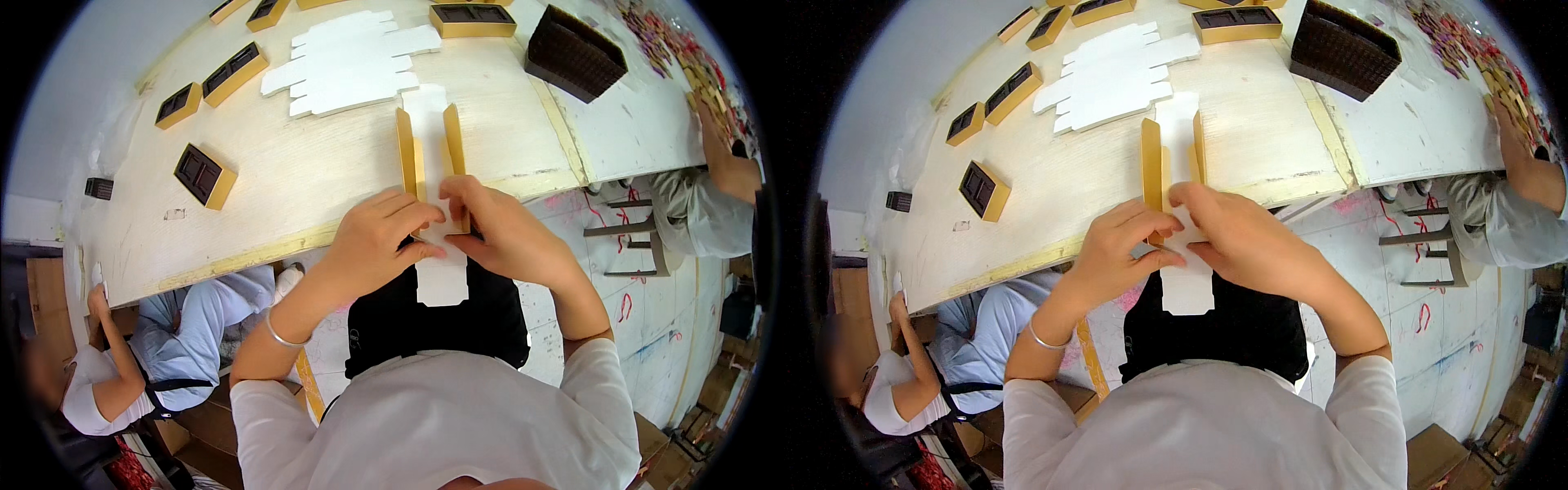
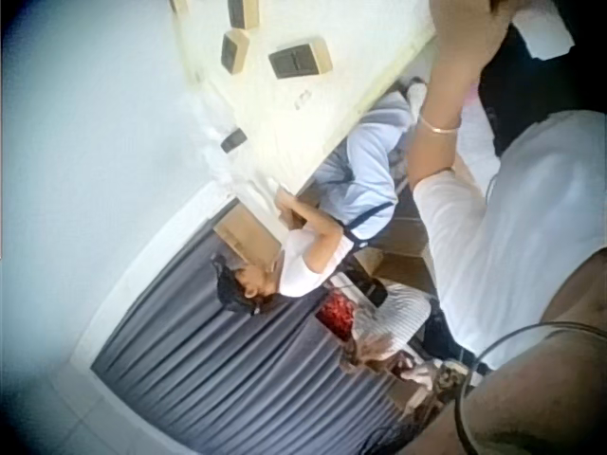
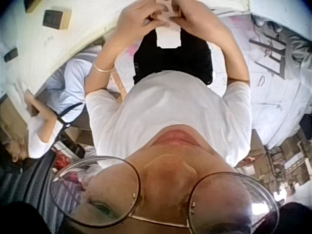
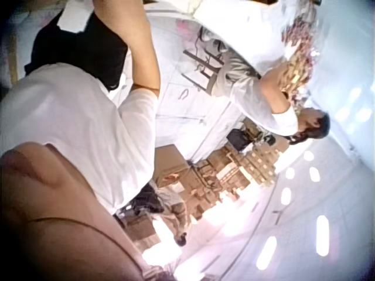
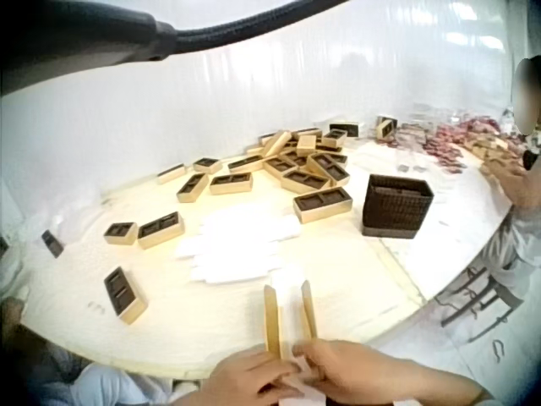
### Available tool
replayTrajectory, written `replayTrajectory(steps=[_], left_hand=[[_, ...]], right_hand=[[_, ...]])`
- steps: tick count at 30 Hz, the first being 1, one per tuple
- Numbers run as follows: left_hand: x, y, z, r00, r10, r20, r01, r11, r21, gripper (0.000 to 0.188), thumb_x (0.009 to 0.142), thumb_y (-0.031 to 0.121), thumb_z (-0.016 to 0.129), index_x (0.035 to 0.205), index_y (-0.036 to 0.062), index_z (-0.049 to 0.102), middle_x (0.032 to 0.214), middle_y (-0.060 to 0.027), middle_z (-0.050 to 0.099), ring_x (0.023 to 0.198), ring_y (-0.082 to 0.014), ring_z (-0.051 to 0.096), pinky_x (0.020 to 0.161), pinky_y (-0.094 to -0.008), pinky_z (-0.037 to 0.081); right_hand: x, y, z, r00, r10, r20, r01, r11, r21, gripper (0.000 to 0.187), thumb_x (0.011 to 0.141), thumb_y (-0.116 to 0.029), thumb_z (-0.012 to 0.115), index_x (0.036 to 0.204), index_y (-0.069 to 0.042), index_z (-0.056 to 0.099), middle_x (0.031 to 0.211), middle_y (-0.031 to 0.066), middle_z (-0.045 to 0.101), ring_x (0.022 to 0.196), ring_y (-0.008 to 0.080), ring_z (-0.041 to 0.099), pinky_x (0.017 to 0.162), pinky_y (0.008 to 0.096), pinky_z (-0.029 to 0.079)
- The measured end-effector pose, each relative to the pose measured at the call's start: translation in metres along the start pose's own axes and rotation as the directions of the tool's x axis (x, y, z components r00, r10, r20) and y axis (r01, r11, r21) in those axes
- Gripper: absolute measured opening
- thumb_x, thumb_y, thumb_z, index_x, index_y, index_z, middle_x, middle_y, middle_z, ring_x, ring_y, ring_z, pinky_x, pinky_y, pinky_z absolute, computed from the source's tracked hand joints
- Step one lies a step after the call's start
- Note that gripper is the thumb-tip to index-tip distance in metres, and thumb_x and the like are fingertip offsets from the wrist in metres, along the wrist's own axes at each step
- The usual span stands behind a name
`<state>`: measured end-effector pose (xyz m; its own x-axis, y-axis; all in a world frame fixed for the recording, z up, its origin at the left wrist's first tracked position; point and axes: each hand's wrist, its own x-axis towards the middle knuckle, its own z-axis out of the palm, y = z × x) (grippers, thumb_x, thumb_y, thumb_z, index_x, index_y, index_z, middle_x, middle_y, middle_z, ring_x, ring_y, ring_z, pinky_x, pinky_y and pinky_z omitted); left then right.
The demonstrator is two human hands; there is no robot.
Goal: The person assembles small rectangular boxes by folding white cardboard pieces and inserting them into yellow frames. They then place dark rectangular inserts into the assembled boxes and set them on the table.
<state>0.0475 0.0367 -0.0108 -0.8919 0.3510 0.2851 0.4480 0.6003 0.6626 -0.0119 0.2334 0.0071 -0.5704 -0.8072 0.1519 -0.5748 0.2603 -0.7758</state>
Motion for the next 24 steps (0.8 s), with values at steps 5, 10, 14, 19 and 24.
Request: replayTrajectory(steps=[5, 10, 14, 19, 24], left_hand=[[0.003, -0.001, 0.017, 0.986, 0.084, -0.143, -0.071, 0.993, 0.099, 0.016, 0.071, 0.013, 0.076, 0.078, 0.0045, 0.065, 0.072, -0.0064, 0.058, 0.06, -0.0216, 0.057, 0.055, -0.0323, 0.045], [0.005, 0.005, 0.018, 0.989, -0.068, -0.133, 0.069, 0.998, 0.008, 0.018, 0.074, 0.015, 0.075, 0.072, 0.0039, 0.062, 0.068, -0.0073, 0.057, 0.058, -0.0201, 0.056, 0.053, -0.0304, 0.044], [0.01, 0.009, 0.014, 0.988, -0.144, -0.063, 0.138, 0.986, -0.095, 0.025, 0.082, 0.022, 0.072, 0.073, 0.0021, 0.06, 0.067, -0.0068, 0.057, 0.058, -0.0169, 0.056, 0.053, -0.0279, 0.044], [0.008, -0.002, 0.007, 0.992, -0.123, -0.013, 0.106, 0.901, -0.42, 0.031, 0.093, 0.03, 0.06, 0.093, 0.0003, 0.053, 0.077, -0.007, 0.06, 0.062, -0.0126, 0.055, 0.056, -0.0261, 0.044], [0.007, 0.003, 0.02, 0.949, -0.282, -0.142, 0.21, 0.901, -0.38, 0.023, 0.096, 0.02, 0.056, 0.106, 0.0002, 0.05, 0.097, -0.0102, 0.06, 0.068, -0.0114, 0.056, 0.059, -0.0239, 0.046]], right_hand=[[0.001, -0.001, 0.003, 1.0, -0.009, 0.008, 0.009, 1.0, 0.011, 0.079, 0.07, 0.007, 0.07, 0.14, -0.009, 0.036, 0.104, 0.0141, 0.056, 0.086, 0.026, 0.055, 0.076, 0.0342, 0.048], [-0.024, 0.003, -0.01, 0.994, -0.106, 0.017, 0.107, 0.962, -0.251, 0.072, 0.067, 0.009, 0.062, 0.135, -0.005, 0.044, 0.135, 0.0188, 0.044, 0.113, 0.0337, 0.052, 0.084, 0.037, 0.048], [-0.033, 0.026, 0.017, 0.932, -0.305, -0.194, 0.192, 0.873, -0.449, 0.061, 0.062, 0.005, 0.068, 0.121, 0.0, 0.055, 0.135, 0.0212, 0.044, 0.103, 0.0311, 0.057, 0.08, 0.0371, 0.048], [-0.015, 0.039, 0.026, 0.867, -0.293, -0.404, 0.268, 0.956, -0.119, 0.026, 0.073, 0.001, 0.069, 0.098, 0.001, 0.062, 0.114, 0.0171, 0.051, 0.081, 0.0228, 0.058, 0.07, 0.0303, 0.048], [-0.015, 0.022, 0.033, 0.868, 0.117, -0.483, 0.044, 0.95, 0.309, 0.02, 0.078, -0.002, 0.07, 0.096, 0.0, 0.062, 0.107, 0.0157, 0.051, 0.078, 0.0197, 0.056, 0.066, 0.0266, 0.047]])
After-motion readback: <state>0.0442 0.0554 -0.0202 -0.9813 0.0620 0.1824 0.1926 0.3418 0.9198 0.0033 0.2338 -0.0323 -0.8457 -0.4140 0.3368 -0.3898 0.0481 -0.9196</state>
